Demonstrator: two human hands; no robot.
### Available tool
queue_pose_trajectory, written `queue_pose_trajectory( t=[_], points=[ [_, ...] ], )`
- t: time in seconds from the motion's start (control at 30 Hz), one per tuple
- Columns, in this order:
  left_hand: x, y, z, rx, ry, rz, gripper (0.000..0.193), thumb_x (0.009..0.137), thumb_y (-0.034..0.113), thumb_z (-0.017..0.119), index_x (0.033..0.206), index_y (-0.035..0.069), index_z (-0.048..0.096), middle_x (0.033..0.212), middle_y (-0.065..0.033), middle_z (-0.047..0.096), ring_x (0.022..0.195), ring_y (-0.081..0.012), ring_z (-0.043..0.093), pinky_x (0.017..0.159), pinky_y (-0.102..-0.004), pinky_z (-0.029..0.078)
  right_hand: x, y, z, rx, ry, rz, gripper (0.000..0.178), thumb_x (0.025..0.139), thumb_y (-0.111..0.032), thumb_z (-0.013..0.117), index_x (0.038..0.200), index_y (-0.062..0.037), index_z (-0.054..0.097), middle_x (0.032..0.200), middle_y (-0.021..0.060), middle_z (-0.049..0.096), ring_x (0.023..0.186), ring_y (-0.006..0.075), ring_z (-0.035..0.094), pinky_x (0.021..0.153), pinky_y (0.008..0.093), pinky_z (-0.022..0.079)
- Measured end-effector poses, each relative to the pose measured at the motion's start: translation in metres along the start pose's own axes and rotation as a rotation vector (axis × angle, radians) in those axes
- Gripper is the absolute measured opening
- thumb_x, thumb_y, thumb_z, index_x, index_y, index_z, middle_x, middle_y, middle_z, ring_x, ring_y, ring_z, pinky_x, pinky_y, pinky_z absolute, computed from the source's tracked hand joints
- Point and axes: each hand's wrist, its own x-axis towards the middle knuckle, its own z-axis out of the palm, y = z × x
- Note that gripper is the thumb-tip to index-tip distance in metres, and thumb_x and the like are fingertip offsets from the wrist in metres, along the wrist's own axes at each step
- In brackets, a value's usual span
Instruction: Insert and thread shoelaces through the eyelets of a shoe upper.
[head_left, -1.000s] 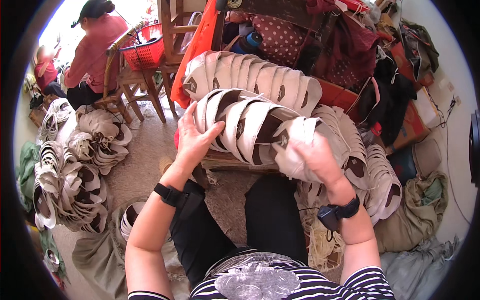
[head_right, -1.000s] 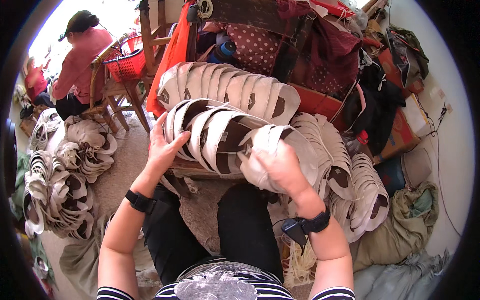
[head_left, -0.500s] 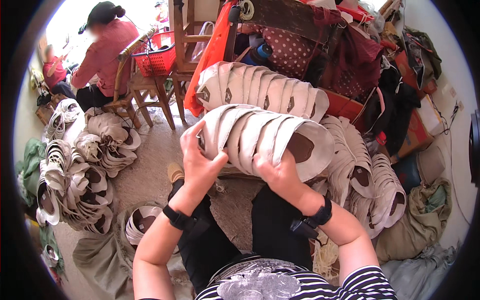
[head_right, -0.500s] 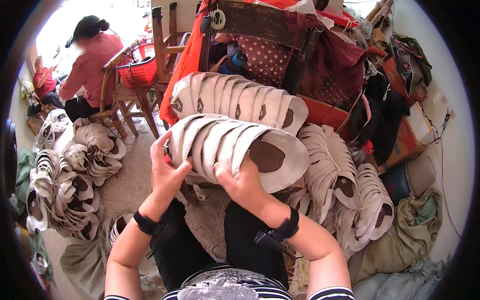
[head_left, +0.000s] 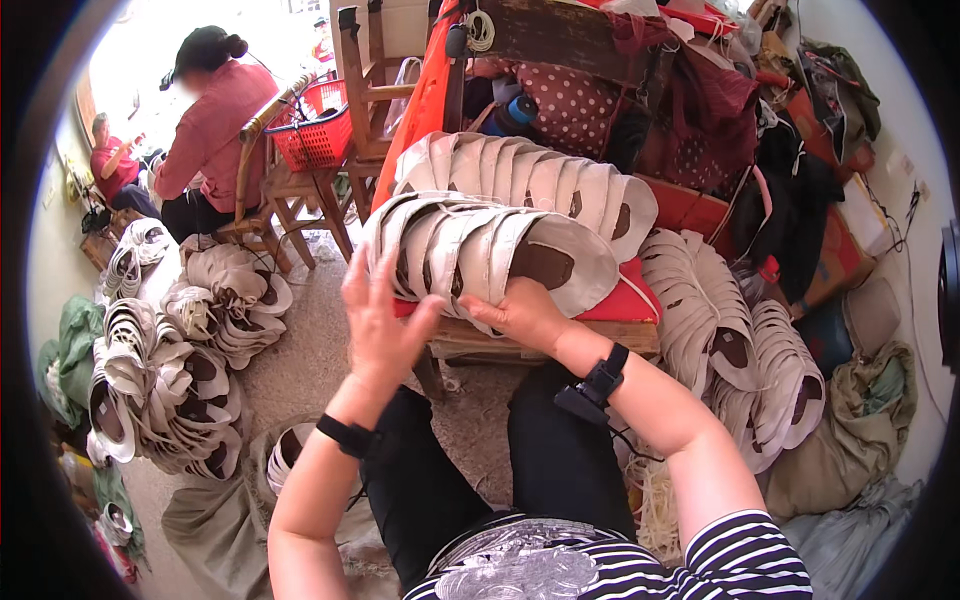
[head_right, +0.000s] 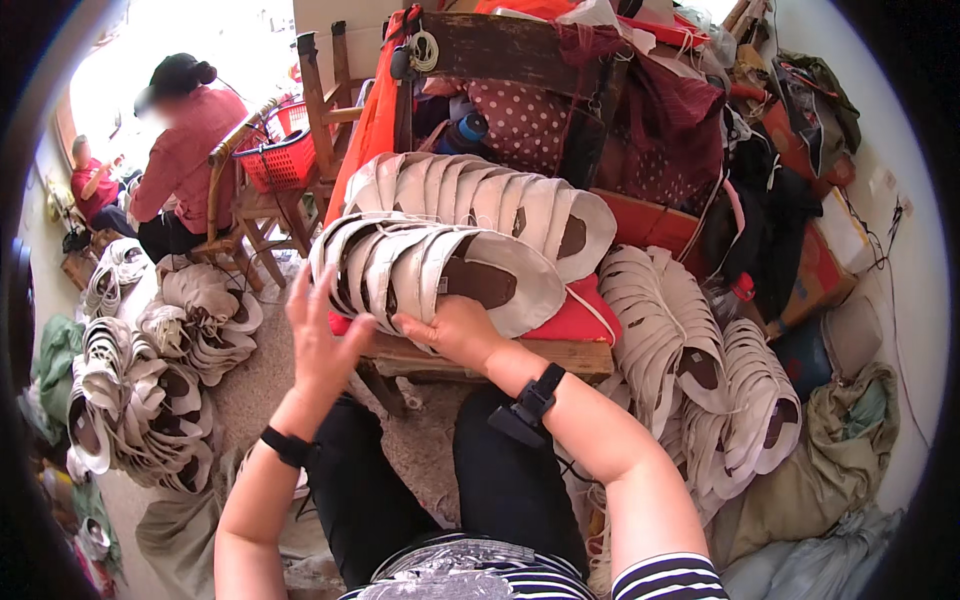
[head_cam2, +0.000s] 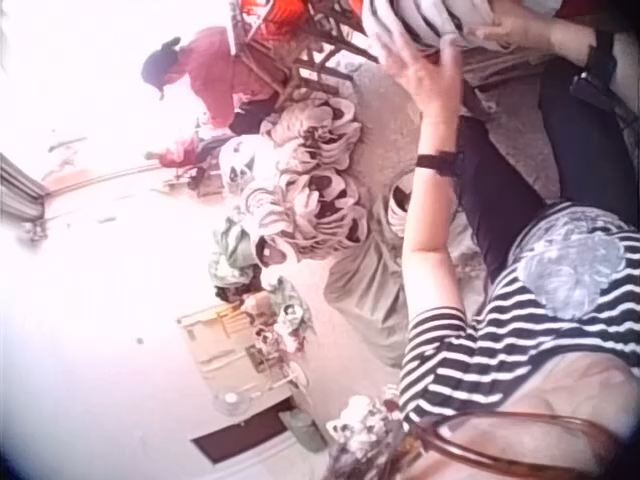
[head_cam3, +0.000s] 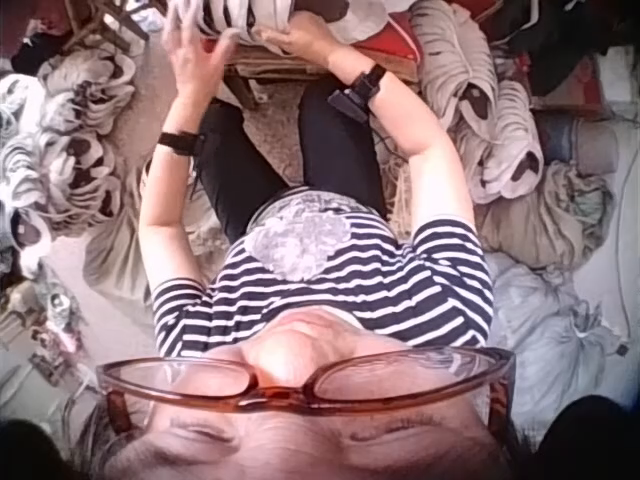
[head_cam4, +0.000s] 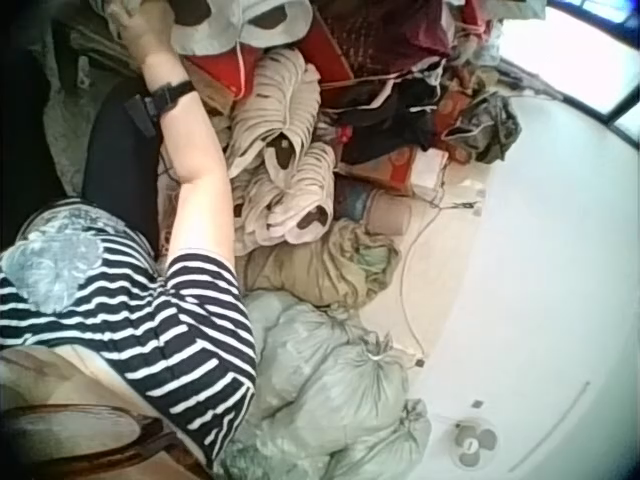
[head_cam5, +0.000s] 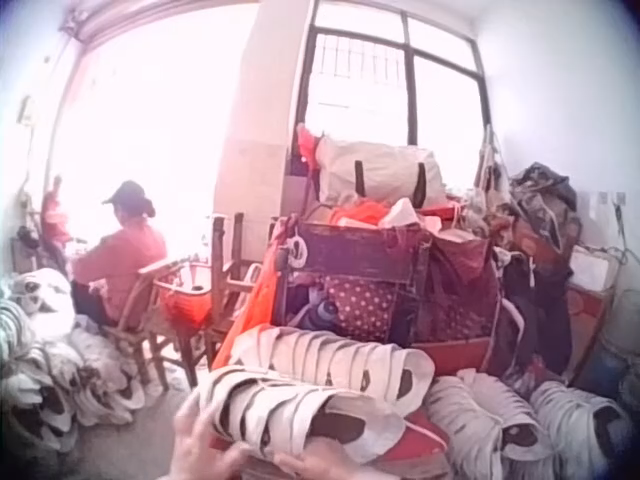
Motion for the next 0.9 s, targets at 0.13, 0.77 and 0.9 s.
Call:
queue_pose_trajectory(
  t=[0.13, 0.77, 0.9],
  points=[
    [-0.009, 0.053, 0.0, -0.092, -0.157, 0.096, 0.097, 0.068, 0.033, 0.083, 0.149, 0.012, 0.034, 0.154, -0.0233, 0.019, 0.143, -0.0452, 0.014, 0.116, -0.0533, 0.019, -0.01, -0.009, 0.021, -0.072, 0.088, -0.035, 0.05, 0.087, -0.047, 0.064, 0.112, -0.0039, 0.066, 0.1, 0.0216, 0.069, 0.096, 0.0405, 0.065, 0.084, 0.0439, 0.05],
    [-0.008, 0.048, 0.007, -0.064, -0.195, 0.1, 0.095, 0.07, 0.031, 0.084, 0.149, 0.013, 0.034, 0.153, -0.0214, 0.019, 0.142, -0.0449, 0.016, 0.115, -0.0547, 0.021, -0.1, 0.095, -0.081, -0.139, 0.409, 0.303, 0.051, 0.085, -0.031, 0.073, 0.12, -0.0004, 0.052, 0.066, 0.0103, 0.059, 0.059, 0.022, 0.057, 0.057, 0.0357, 0.046],
    [-0.017, 0.017, -0.023, -0.159, -0.179, 0.04, 0.073, 0.079, 0.019, 0.078, 0.143, 0.011, 0.043, 0.153, -0.019, 0.021, 0.14, -0.037, 0.027, 0.114, -0.0452, 0.029, -0.066, 0.111, -0.081, -0.14, 0.495, 0.27, 0.036, 0.084, -0.035, 0.07, 0.09, 0.0007, 0.065, 0.076, 0.0248, 0.062, 0.074, 0.0393, 0.064, 0.063, 0.044, 0.048]
  ],
)
